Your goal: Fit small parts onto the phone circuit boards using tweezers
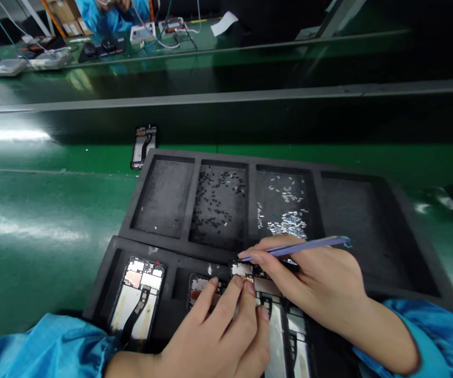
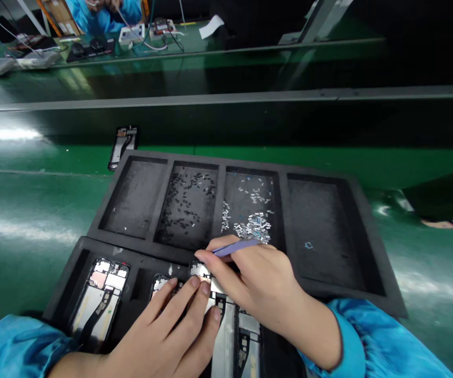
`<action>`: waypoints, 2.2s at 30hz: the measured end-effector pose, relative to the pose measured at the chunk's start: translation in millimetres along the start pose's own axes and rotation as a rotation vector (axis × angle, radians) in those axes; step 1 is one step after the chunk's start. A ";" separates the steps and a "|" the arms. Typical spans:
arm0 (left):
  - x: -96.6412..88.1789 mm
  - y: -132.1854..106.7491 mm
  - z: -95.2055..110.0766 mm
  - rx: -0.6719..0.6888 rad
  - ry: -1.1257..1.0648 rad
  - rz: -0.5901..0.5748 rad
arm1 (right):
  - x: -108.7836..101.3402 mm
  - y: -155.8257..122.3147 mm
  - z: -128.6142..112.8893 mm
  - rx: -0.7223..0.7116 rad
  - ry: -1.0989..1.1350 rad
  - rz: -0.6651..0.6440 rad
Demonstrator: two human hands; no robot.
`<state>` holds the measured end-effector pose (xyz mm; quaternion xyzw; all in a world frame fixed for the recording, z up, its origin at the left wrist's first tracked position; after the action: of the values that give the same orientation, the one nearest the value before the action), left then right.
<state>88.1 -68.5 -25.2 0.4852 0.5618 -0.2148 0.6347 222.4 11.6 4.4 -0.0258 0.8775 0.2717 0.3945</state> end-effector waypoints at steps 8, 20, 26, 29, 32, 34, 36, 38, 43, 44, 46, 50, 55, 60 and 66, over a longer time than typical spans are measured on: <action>0.2 0.0 -0.1 -0.009 -0.012 0.028 | -14.8 -2.0 6.0 0.096 0.011 0.089; -4.2 6.0 -11.6 -0.205 0.028 0.093 | 6.3 8.9 40.2 0.403 0.428 0.033; -1.0 10.5 -17.0 -0.194 0.066 0.093 | 14.4 6.1 41.1 0.343 0.282 -0.030; -0.9 12.2 -20.4 -0.173 0.057 0.088 | 12.5 7.8 36.5 0.252 0.182 -0.020; 0.1 12.3 -23.2 -0.182 0.026 0.062 | 11.9 8.5 33.0 0.192 0.131 -0.029; 0.2 10.7 -22.2 -0.186 0.027 0.059 | 11.9 8.1 33.0 0.184 0.122 -0.029; 1.4 8.2 -18.9 -0.178 0.053 0.046 | 11.6 7.7 33.5 0.181 0.122 -0.014; 3.6 5.4 -15.4 -0.172 0.085 0.022 | 11.3 8.0 32.9 0.163 0.125 0.003; 7.1 1.1 -12.0 -0.169 0.125 -0.009 | 12.6 10.1 28.2 0.099 0.137 -0.005; 7.1 0.9 -12.1 -0.168 0.131 -0.007 | 12.6 10.4 28.1 0.099 0.140 -0.006; 7.0 0.8 -12.3 -0.165 0.133 -0.003 | 11.7 10.8 29.3 0.115 0.139 0.003; 7.0 1.3 -11.8 -0.150 0.121 -0.002 | 8.3 10.5 36.1 0.196 0.111 0.046; 3.2 4.0 -13.7 -0.181 0.112 0.072 | 11.4 12.4 37.6 0.221 0.200 0.016; 2.3 4.6 -15.1 -0.170 0.134 0.103 | 13.3 15.4 37.1 0.241 0.241 -0.013; 8.7 0.2 -13.2 -0.117 0.142 0.011 | 14.5 17.7 37.1 0.241 0.247 -0.011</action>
<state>84.0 -54.7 -31.9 0.4641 0.6144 -0.1432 0.6217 232.9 47.5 -17.8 -0.0162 0.9454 0.1571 0.2851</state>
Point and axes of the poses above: each hand's wrist, its own y-axis towards the middle knuckle, its own x-axis out of the palm, z = x × y, the point moved 7 cm from there along y, towards the middle knuckle, and after that the axes turned 5 degrees about y, right-handed, at the moved point
